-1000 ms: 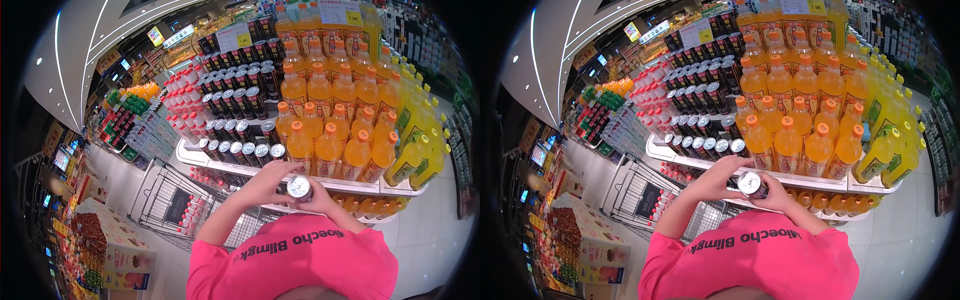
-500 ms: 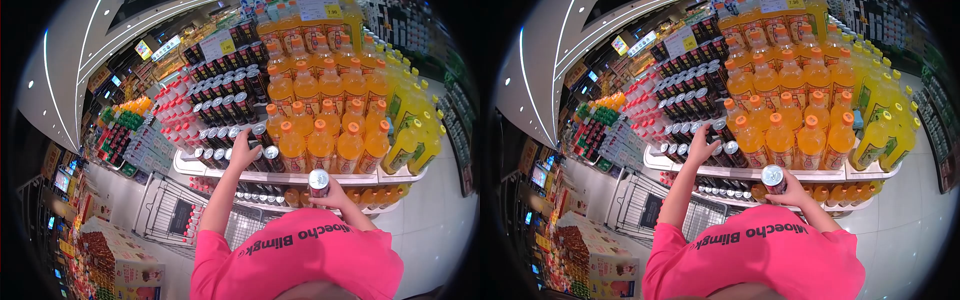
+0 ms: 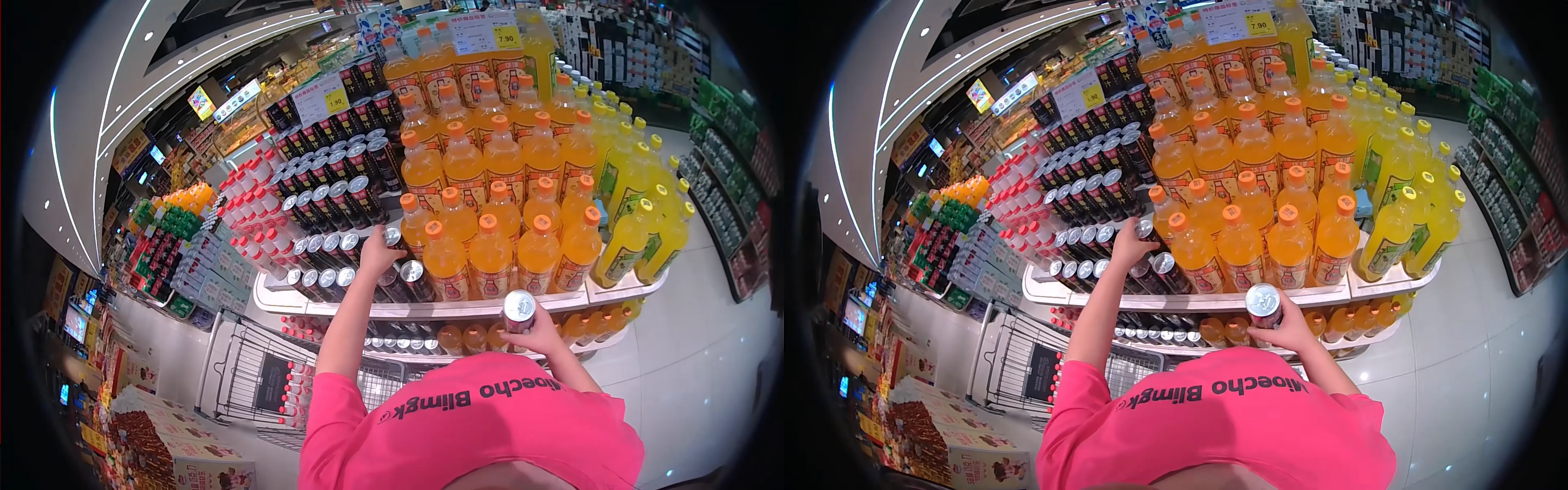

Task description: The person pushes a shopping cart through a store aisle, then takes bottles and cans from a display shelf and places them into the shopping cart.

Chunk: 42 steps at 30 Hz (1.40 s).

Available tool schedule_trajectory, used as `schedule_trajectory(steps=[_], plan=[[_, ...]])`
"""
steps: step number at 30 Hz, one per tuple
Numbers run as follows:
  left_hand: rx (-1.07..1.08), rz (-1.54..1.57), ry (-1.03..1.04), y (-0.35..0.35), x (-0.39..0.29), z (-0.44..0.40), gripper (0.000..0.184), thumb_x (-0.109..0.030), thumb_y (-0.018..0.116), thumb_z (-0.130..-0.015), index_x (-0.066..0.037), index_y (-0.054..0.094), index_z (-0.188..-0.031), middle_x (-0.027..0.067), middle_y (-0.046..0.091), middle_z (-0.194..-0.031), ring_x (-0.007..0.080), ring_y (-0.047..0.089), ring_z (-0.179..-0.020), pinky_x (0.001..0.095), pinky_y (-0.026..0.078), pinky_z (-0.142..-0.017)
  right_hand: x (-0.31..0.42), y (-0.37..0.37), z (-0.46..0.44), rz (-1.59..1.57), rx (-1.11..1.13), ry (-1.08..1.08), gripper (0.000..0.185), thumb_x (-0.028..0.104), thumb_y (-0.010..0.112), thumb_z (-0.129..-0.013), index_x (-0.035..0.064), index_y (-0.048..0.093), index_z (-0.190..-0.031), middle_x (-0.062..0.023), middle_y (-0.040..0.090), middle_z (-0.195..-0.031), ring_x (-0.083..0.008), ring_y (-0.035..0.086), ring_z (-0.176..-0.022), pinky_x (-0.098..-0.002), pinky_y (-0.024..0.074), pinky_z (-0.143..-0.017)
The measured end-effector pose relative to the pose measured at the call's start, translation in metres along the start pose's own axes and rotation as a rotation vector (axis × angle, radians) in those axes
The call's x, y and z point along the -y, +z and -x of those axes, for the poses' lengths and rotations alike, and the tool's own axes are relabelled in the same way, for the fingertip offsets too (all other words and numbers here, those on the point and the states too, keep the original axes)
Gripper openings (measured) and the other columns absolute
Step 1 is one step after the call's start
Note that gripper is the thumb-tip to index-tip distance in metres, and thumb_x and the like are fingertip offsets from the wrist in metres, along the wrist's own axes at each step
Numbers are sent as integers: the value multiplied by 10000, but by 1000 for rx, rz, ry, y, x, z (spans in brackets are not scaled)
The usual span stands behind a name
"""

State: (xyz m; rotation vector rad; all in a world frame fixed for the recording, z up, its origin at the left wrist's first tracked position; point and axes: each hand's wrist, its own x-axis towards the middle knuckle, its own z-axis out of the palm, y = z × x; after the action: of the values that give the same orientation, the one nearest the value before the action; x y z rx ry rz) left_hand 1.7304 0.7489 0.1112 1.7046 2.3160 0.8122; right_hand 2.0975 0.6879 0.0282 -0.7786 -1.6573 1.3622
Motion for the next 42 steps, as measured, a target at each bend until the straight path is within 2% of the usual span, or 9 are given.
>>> schedule_trajectory(steps=[6,10,14,20,24,29,33,38,42], plan=[[-205,189,1,-39,-21,29,678,-148,804,-591,-27,456,-1160,175,619,-1013,297,624,-880,362,482,-773,2,-1,-2,-1,28,60,724,177,823,-584,16,472,-1196,-79,569,-1084,-154,534,-1020,-316,412,-913],[-326,368,137,-87,-34,71,608,-50,777,-619,-40,459,-1137,114,622,-1003,197,613,-945,309,467,-816,-2,6,-5,-67,104,60,744,172,834,-589,17,456,-1211,-74,565,-1088,-157,535,-1014,-317,418,-905],[-418,592,188,-114,-21,137,626,19,774,-598,-61,465,-1136,70,590,-1072,174,581,-998,305,458,-871,-19,18,-8,-75,195,26,729,152,831,-615,4,443,-1214,-70,572,-1085,-150,539,-1009,-314,420,-906],[-298,800,-100,-100,19,257,674,-8,807,-579,-38,489,-1173,71,594,-1072,149,578,-1002,288,478,-866,-2,50,-23,-183,555,153,570,84,790,-676,19,466,-1141,-59,594,-1013,-137,570,-936,-300,447,-857],[-395,540,-317,-70,52,316,616,-119,828,-580,-59,553,-1128,62,626,-1019,143,613,-939,302,511,-810,-7,83,-35,-305,702,220,529,55,760,-703,22,458,-1135,-62,591,-1005,-135,574,-915,-293,456,-825],[-483,472,-551,-75,46,361,601,-140,817,-589,-72,557,-1127,80,630,-1027,185,620,-957,334,516,-836,-38,142,-46,-448,914,275,521,190,713,-778,-4,435,-1173,-86,594,-1019,-173,576,-959,-320,440,-864],[-565,467,-691,-74,57,398,632,-28,813,-582,-63,525,-1144,41,600,-1027,137,593,-960,295,498,-825,-58,202,-46,-412,1080,325,568,111,745,-729,10,432,-1192,-73,583,-1055,-152,564,-971,-308,439,-858],[-607,529,-832,-71,75,429,656,-128,830,-585,-62,537,-1169,82,611,-1078,172,606,-984,307,490,-853,-39,268,-43,-303,1207,252,633,74,774,-684,30,428,-1213,-40,567,-1033,-108,548,-945,-270,439,-838],[-592,419,-886,-49,114,436,649,-152,827,-588,-70,540,-1164,85,622,-1059,195,610,-982,317,484,-865,-61,312,-46,-203,1298,139,550,91,812,-639,33,519,-1100,-13,581,-971,-92,543,-908,-249,442,-802]])
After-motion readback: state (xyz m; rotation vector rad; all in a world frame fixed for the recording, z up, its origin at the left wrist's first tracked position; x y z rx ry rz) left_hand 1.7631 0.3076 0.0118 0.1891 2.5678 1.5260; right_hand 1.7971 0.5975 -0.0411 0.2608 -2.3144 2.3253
